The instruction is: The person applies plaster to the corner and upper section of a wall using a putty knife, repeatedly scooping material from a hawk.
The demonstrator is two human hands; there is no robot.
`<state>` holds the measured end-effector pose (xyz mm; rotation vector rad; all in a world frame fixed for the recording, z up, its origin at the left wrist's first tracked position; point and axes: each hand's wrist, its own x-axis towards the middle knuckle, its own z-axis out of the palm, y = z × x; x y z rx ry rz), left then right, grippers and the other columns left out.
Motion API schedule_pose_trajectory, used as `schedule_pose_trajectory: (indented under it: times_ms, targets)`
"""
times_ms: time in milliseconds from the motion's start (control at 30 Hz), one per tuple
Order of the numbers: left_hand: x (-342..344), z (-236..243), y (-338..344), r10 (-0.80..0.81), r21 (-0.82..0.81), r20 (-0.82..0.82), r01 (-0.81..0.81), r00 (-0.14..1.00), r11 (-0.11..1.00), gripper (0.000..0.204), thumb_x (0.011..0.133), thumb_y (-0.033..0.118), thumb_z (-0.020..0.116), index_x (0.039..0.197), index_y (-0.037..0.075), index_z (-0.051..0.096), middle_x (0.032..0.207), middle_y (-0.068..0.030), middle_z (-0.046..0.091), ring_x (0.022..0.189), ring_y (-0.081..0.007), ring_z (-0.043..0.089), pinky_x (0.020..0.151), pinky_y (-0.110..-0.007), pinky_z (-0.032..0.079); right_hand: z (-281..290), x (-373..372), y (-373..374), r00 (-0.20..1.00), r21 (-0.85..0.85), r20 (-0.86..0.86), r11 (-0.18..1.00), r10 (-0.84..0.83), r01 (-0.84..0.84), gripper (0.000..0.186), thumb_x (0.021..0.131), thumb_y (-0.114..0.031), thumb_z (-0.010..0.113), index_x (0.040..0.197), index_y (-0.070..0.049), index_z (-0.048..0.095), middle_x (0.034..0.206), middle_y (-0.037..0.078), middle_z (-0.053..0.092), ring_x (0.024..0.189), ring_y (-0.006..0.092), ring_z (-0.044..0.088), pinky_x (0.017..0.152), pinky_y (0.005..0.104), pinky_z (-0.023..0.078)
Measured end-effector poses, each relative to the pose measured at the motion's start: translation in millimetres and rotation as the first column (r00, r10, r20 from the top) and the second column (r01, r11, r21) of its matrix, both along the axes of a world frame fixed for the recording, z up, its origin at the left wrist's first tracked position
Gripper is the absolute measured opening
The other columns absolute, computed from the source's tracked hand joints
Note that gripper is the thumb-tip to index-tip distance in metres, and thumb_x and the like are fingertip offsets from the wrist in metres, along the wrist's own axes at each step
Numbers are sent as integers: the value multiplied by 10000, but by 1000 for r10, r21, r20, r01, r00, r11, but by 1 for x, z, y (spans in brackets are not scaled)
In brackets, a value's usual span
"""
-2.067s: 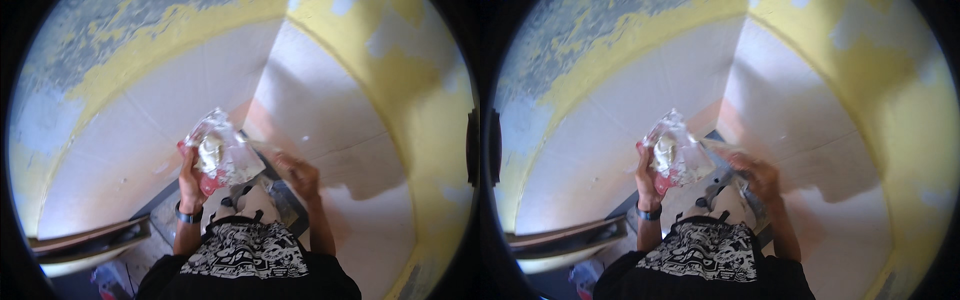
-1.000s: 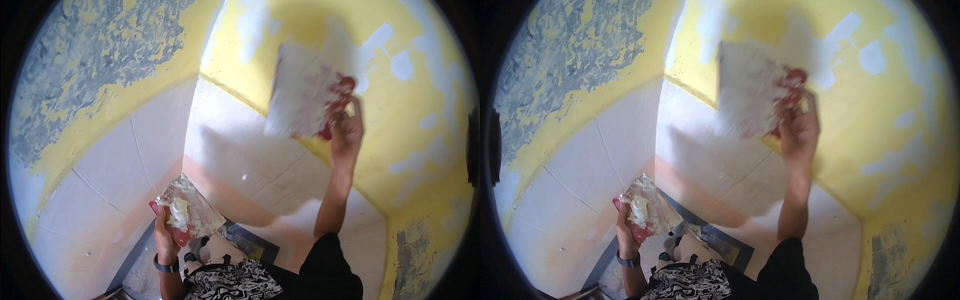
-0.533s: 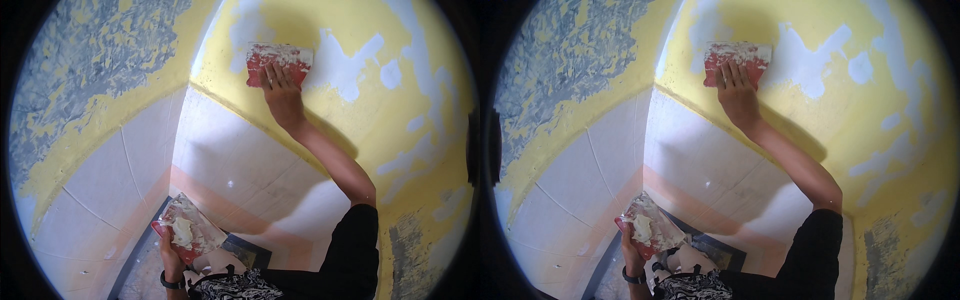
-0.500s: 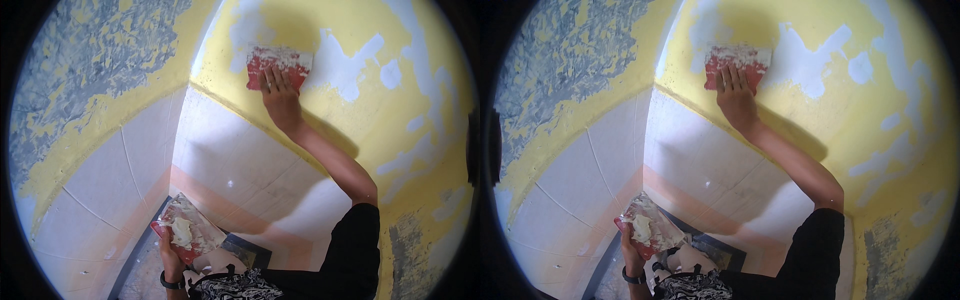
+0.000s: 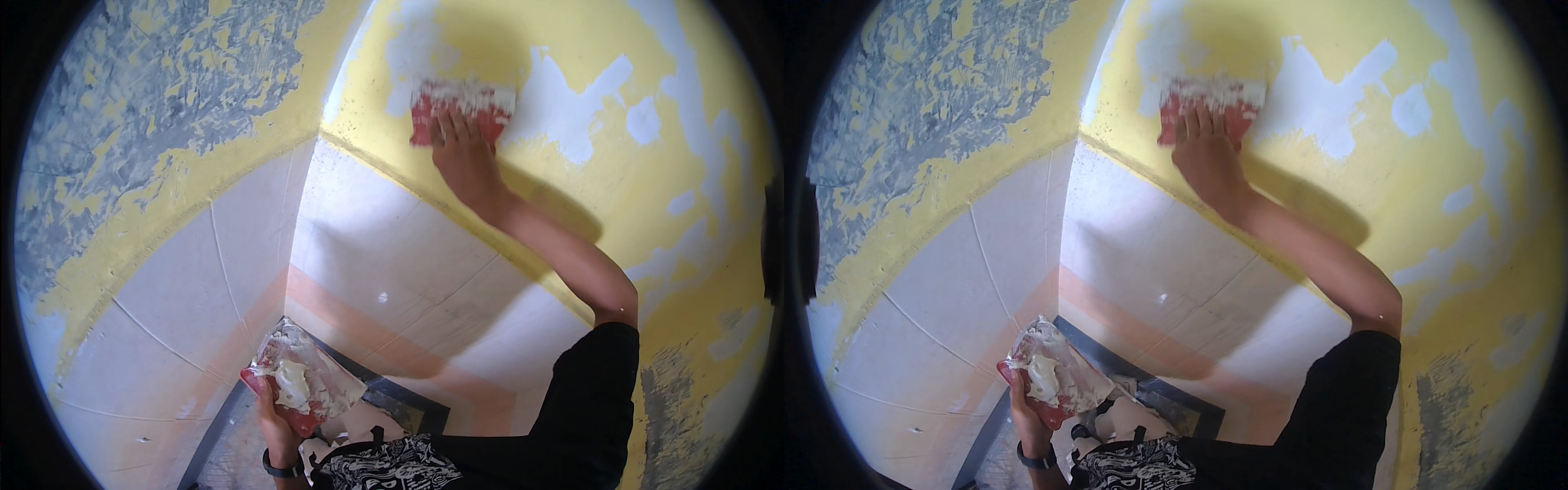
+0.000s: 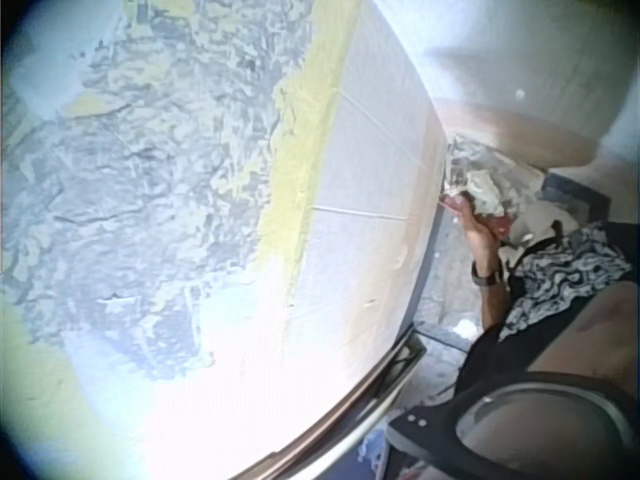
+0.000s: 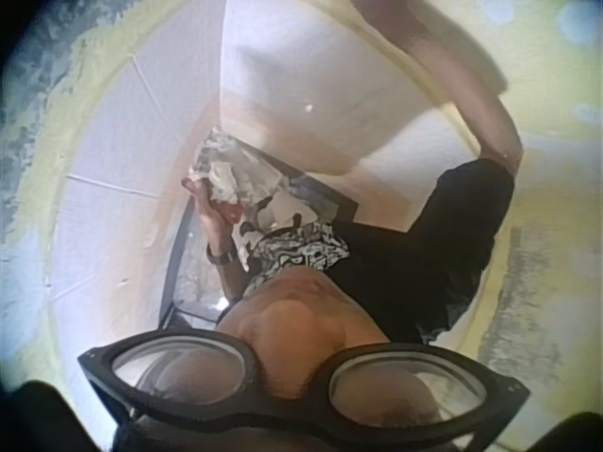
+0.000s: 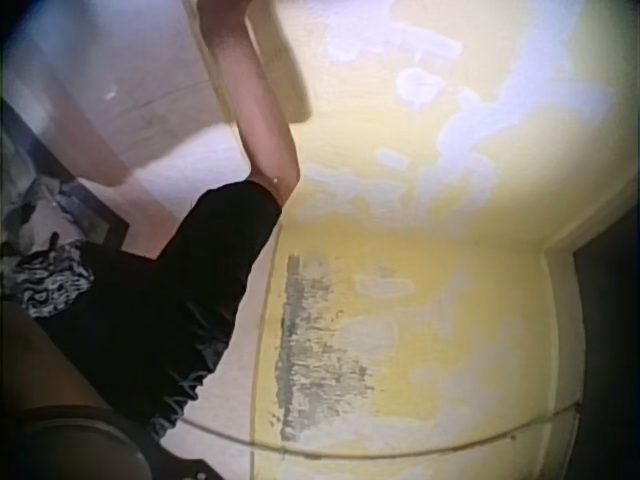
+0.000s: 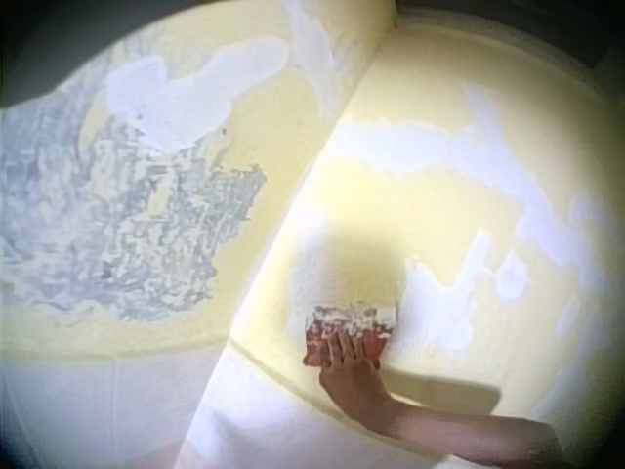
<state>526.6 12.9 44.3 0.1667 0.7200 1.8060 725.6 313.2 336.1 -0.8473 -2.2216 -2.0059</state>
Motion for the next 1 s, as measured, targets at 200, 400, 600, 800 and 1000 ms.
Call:
schedule_pose_trajectory:
  times_ms: [200, 400, 600, 800, 1000]
  targets:
    - [-2, -6, -3, 15, -5, 32, -15, 999, 1000, 495, 1048, 394, 442, 1322, -14, 501, 1215, -124, 628, 1067, -226, 639, 914, -387, 521, 11, -5, -65, 982, -314, -186, 949, -25, -35, 398, 800, -90, 661, 1172, 44, 624, 1199, 190, 644, 1187, 270, 601, 986, 366, 491]
    - [7, -1, 3, 0, 31, 56, -2, 998, 1000, 516, 1051, 404, 424, 1360, -6, 477, 1258, -128, 609, 1105, -244, 628, 949, -402, 511, 18, 7, 8, 982, 98, -178, 994, 55, -38, 318, 811, -126, 620, 1092, 19, 660, 1101, 143, 666, 1104, 266, 620, 946, 384, 494]
    - [14, 8, -2, 47, 77, 88, -53, 995, 996, 544, 1043, 442, 413, 1386, 23, 467, 1303, -120, 592, 1141, -266, 613, 985, -430, 492, -58, 15, -63, 862, -481, -447, 748, 240, -458, 284, 870, -113, 558, 1126, -41, 657, 1020, 136, 695, 964, 249, 673, 799, 403, 517]
    - [10, 7, -10, 121, 76, 58, -126, 991, 989, 515, 1053, 410, 401, 1380, 18, 470, 1313, -118, 588, 1152, -263, 606, 997, -428, 483, -79, 20, -168, 544, -580, -745, -29, -386, -814, 376, 900, -37, 581, 1272, -65, 624, 973, 126, 727, 751, 241, 718, 636, 397, 532]
    - [19, 24, -3, 54, 82, 23, -56, 998, 995, 505, 1054, 397, 403, 1384, 20, 461, 1321, -115, 582, 1178, -256, 592, 1010, -420, 470, -204, 21, -206, 233, -209, -922, -108, -309, -972, 394, 834, -2, 655, 1227, -31, 659, 1132, 177, 710, 942, 255, 735, 786, 362, 602]
